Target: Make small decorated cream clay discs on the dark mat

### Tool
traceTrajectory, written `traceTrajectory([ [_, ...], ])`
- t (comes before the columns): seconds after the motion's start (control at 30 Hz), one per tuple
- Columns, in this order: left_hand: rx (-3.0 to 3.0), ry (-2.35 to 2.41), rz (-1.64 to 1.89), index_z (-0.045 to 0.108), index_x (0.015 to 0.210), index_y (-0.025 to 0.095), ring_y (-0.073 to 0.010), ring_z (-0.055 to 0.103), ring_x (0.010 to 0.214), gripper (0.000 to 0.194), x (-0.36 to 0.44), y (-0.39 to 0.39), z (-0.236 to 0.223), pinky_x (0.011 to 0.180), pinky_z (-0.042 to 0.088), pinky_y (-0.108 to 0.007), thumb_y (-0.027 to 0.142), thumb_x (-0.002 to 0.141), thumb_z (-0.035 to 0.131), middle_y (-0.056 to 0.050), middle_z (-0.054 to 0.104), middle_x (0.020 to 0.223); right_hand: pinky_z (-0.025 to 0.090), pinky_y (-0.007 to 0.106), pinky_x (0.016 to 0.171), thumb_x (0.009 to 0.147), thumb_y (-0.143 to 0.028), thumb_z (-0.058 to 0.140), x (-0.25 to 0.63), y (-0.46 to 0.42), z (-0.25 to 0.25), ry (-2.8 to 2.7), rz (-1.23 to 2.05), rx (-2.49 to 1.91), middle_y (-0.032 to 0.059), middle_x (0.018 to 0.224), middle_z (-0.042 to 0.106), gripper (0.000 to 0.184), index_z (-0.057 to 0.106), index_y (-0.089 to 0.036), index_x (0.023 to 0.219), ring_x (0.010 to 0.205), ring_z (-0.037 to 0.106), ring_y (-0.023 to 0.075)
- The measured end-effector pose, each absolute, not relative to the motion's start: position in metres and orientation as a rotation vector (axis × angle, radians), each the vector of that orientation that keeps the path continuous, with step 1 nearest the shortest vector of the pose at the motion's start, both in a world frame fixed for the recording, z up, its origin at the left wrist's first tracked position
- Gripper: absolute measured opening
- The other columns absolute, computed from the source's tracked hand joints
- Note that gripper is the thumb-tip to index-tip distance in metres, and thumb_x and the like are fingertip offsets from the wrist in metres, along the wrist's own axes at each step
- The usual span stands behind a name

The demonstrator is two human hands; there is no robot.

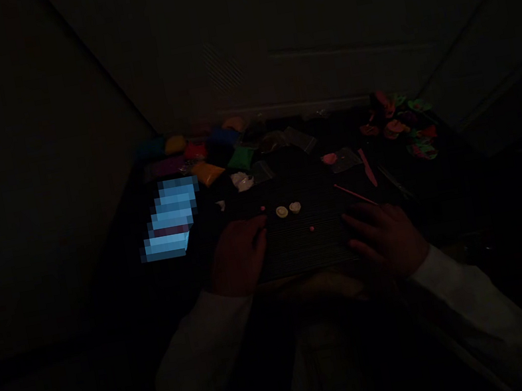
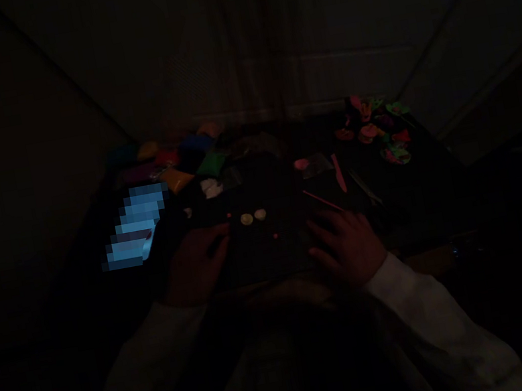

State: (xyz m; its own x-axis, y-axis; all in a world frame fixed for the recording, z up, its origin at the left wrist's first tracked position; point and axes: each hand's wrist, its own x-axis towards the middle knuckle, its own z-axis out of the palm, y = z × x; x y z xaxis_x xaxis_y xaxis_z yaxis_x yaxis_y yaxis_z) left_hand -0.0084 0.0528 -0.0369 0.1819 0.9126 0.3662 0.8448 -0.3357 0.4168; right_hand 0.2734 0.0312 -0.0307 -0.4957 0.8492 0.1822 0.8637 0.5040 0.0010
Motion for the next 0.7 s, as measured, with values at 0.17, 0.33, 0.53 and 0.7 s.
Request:
traceTrajectory([
  [0.17, 2.326, 1.733, 0.85, 0.06, 0.101, 0.017, -0.0196, 0.057, 0.09, 0.023, -0.008, 0.053, -0.036, 0.081, 0.047, -0.035, 0.02, 0.081, 0.049, -0.006, 0.066, 0.096, 0.037, 0.045, 0.082, 0.082, -0.046, 0.045, 0.27, 0.027, -0.032, -2.615, -0.126, -1.43, 0.0104, 0.124, 0.047, 0.047, 0.045, -0.028, 0.126, 0.098, 0.047, 0.0265],
  [0.33, 2.327, 1.732, 0.85, 0.06, 0.101, 0.017, -0.0204, 0.057, 0.09, 0.023, -0.008, 0.053, -0.037, 0.081, 0.047, -0.036, 0.02, 0.081, 0.049, -0.007, 0.066, 0.096, 0.037, 0.047, 0.084, 0.082, -0.043, 0.045, 0.273, 0.031, -0.033, -2.551, -0.088, -1.479, 0.0129, 0.123, 0.048, 0.049, 0.046, -0.021, 0.126, 0.102, 0.046, 0.0282],
  [0.53, 2.325, 1.711, 0.86, 0.059, 0.101, 0.019, -0.0197, 0.057, 0.091, 0.022, -0.009, 0.053, -0.037, 0.082, 0.046, -0.035, 0.02, 0.081, 0.049, -0.005, 0.066, 0.098, 0.04, 0.044, 0.085, 0.084, -0.032, 0.044, 0.284, 0.033, -0.034, -2.388, 0.072, -1.372, 0.0126, 0.123, 0.048, 0.045, 0.043, -0.02, 0.128, 0.106, 0.047, 0.0253],
  [0.7, 2.316, 1.715, 0.863, 0.059, 0.101, 0.019, -0.0203, 0.057, 0.092, 0.023, -0.009, 0.053, -0.037, 0.083, 0.046, -0.036, 0.02, 0.081, 0.049, -0.005, 0.065, 0.097, 0.039, 0.046, 0.083, 0.083, -0.035, 0.047, 0.279, 0.031, -0.034, -2.473, -0.029, -1.391, 0.0121, 0.12, 0.051, 0.042, 0.05, -0.02, 0.122, 0.103, 0.048, 0.0267],
])
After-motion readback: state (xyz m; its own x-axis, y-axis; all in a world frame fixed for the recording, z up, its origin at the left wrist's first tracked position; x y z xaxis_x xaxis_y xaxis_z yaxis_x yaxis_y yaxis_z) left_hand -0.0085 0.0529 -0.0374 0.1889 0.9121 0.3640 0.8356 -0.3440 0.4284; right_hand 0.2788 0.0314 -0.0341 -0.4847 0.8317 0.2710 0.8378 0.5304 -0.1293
